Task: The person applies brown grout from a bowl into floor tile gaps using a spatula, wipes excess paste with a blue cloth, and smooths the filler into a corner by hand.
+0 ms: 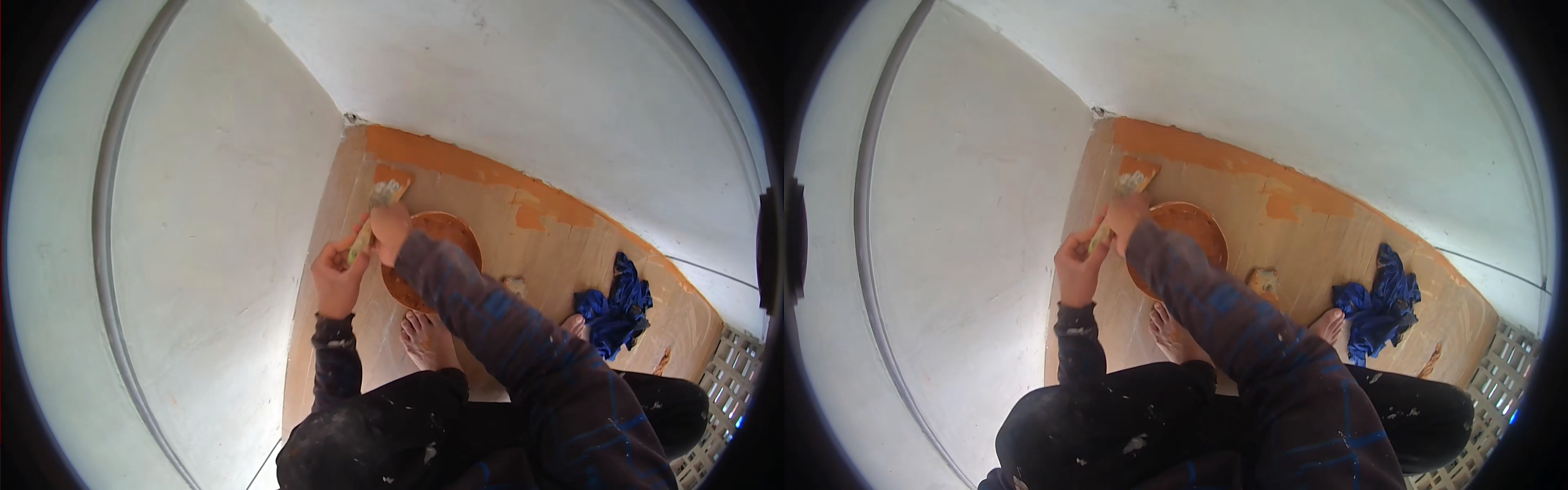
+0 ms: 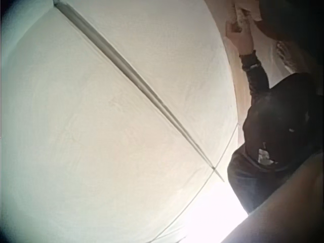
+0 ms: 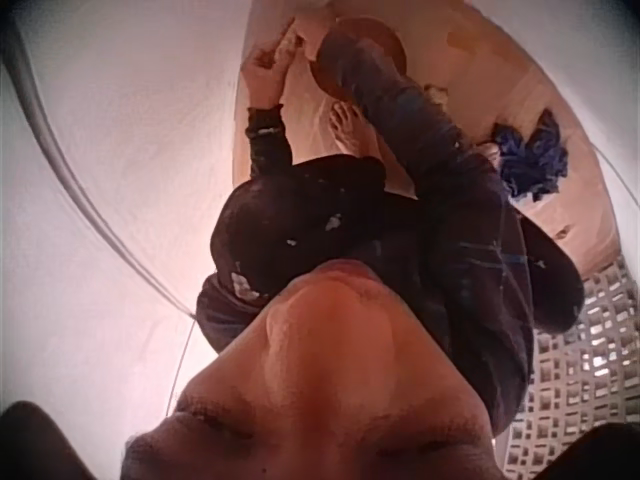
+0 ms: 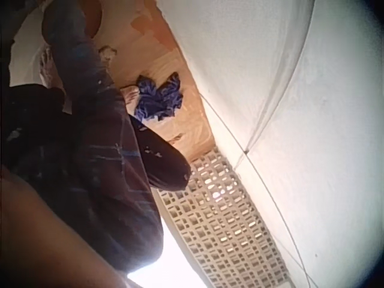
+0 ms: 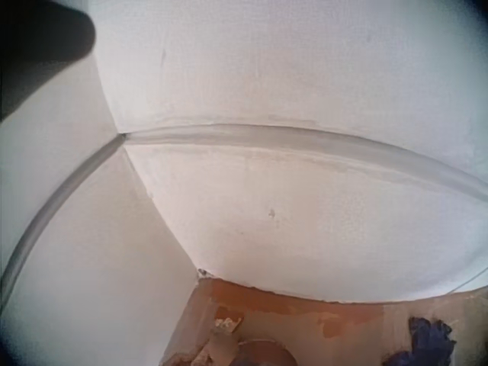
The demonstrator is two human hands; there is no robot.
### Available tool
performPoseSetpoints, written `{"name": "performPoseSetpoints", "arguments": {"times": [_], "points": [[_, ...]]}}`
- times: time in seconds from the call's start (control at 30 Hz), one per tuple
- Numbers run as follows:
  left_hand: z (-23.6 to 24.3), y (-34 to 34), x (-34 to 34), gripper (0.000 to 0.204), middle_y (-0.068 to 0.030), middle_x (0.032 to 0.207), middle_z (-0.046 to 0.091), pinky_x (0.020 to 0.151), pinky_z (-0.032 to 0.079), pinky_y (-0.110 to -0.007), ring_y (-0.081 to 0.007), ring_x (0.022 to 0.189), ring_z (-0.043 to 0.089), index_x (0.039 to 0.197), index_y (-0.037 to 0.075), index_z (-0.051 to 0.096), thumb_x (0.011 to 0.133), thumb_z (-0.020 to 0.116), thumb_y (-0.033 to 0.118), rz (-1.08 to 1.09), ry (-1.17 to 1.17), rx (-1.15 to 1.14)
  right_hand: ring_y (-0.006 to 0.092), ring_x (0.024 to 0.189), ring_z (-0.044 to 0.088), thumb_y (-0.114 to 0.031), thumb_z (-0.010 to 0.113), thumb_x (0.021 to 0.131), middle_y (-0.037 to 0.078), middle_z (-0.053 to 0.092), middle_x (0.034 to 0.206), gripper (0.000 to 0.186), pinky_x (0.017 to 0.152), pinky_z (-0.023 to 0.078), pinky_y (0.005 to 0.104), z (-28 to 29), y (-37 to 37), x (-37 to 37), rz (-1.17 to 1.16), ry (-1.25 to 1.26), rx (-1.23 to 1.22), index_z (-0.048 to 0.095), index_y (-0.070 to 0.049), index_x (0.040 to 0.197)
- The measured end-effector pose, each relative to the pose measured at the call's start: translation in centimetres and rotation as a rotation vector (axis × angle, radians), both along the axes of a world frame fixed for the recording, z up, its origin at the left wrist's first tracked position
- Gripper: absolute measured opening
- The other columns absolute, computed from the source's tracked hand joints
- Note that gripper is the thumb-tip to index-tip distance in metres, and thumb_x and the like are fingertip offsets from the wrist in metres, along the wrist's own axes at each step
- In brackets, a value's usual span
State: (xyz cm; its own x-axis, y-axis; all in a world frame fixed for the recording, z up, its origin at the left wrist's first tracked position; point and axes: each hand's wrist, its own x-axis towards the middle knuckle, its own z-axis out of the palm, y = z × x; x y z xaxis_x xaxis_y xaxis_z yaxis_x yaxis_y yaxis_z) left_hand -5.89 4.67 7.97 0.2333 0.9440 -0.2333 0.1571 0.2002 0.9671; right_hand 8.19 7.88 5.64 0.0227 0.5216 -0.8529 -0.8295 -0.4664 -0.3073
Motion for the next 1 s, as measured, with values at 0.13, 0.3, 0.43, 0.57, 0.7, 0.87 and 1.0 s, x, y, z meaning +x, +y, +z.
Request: {"name": "performPoseSetpoints", "arguments": {"times": [0.13, 0.3, 0.43, 0.57, 0.7, 0.87, 1.0], "points": [[1.9, -2.7, 0.0, 0.035, -0.0047, 0.103, 0.073, 0.086, 0.053, -0.026, -0.0093, 0.092, 0.066, 0.124, -0.004, 0.063, 0.093, 0.075, 0.006, -0.123, 0.020, -0.121, 0.0274, 0.076, 0.062, -0.006, 0.048, 0.101, 0.015, 0.057, 0.096, 0.013, 0.063, 0.055, 0.0431, 2.8, -4.2, 1.8, -0.041, -0.071, 0.140, 0.044, -0.001, 0.113], [2.5, -4.5, 1.7, 0.036, -0.0076, 0.114, 0.069, 0.092, 0.052, -0.027, -0.0113, 0.101, 0.065, 0.133, -0.004, 0.060, 0.099, 0.068, 0.007, -0.042, -0.174, -0.069, 0.0243, 0.074, 0.060, -0.004, 0.046, 0.101, 0.014, 0.056, 0.093, 0.012, 0.062, 0.056, 0.0408, 4.3, -2.9, 3.5, -0.015, -0.093, 0.170, 0.041, -0.001, 0.111], [1.6, -3.2, 4.2, 0.038, -0.0075, 0.114, 0.068, 0.092, 0.052, -0.027, -0.0111, 0.101, 0.065, 0.137, -0.003, 0.059, 0.102, 0.064, 0.008, 0.072, -0.123, -0.075, 0.0243, 0.077, 0.059, -0.005, 0.047, 0.103, 0.013, 0.055, 0.095, 0.010, 0.065, 0.056, 0.0424, 2.0, 0.4, 4.4, -0.007, -0.156, 0.194, 0.040, -0.003, 0.111], [0.3, -1.5, 4.4, 0.039, -0.0047, 0.110, 0.068, 0.089, 0.052, -0.026, -0.0102, 0.098, 0.064, 0.140, -0.002, 0.058, 0.102, 0.062, 0.010, 0.092, -0.032, -0.007, 0.0232, 0.076, 0.058, -0.006, 0.046, 0.104, 0.012, 0.055, 0.095, 0.009, 0.065, 0.055, 0.0425, 0.5, 3.3, 4.1, -0.122, -0.158, 0.167, 0.040, -0.004, 0.110], [-0.9, -0.7, 4.1, 0.041, -0.0033, 0.107, 0.067, 0.087, 0.052, -0.026, -0.0095, 0.096, 0.063, 0.141, -0.002, 0.057, 0.102, 0.063, 0.011, 0.108, -0.033, -0.008, 0.0223, 0.075, 0.056, -0.006, 0.045, 0.104, 0.011, 0.055, 0.094, 0.005, 0.067, 0.055, 0.0433, -0.1, 4.2, 3.8, -0.164, -0.137, 0.127, 0.042, -0.003, 0.107], [-1.0, -0.4, 4.0, 0.042, -0.0035, 0.106, 0.068, 0.089, 0.051, -0.026, -0.0096, 0.096, 0.063, 0.142, -0.002, 0.056, 0.103, 0.064, 0.013, 0.152, -0.069, -0.033, 0.0219, 0.075, 0.054, -0.006, 0.043, 0.104, 0.011, 0.054, 0.093, 0.004, 0.067, 0.054, 0.0436, -0.5, 5.0, 3.3, -0.201, -0.097, 0.125, 0.044, -0.002, 0.105], [-1.0, -0.2, 4.4, 0.041, -0.0038, 0.105, 0.068, 0.087, 0.050, -0.026, -0.0094, 0.094, 0.062, 0.140, -0.003, 0.057, 0.103, 0.064, 0.013, 0.165, -0.067, -0.030, 0.0219, 0.075, 0.054, -0.006, 0.043, 0.104, 0.010, 0.054, 0.093, 0.005, 0.066, 0.054, 0.0435, -1.1, 5.2, 3.5, -0.230, -0.092, 0.119, 0.046, -0.002, 0.103]]}}
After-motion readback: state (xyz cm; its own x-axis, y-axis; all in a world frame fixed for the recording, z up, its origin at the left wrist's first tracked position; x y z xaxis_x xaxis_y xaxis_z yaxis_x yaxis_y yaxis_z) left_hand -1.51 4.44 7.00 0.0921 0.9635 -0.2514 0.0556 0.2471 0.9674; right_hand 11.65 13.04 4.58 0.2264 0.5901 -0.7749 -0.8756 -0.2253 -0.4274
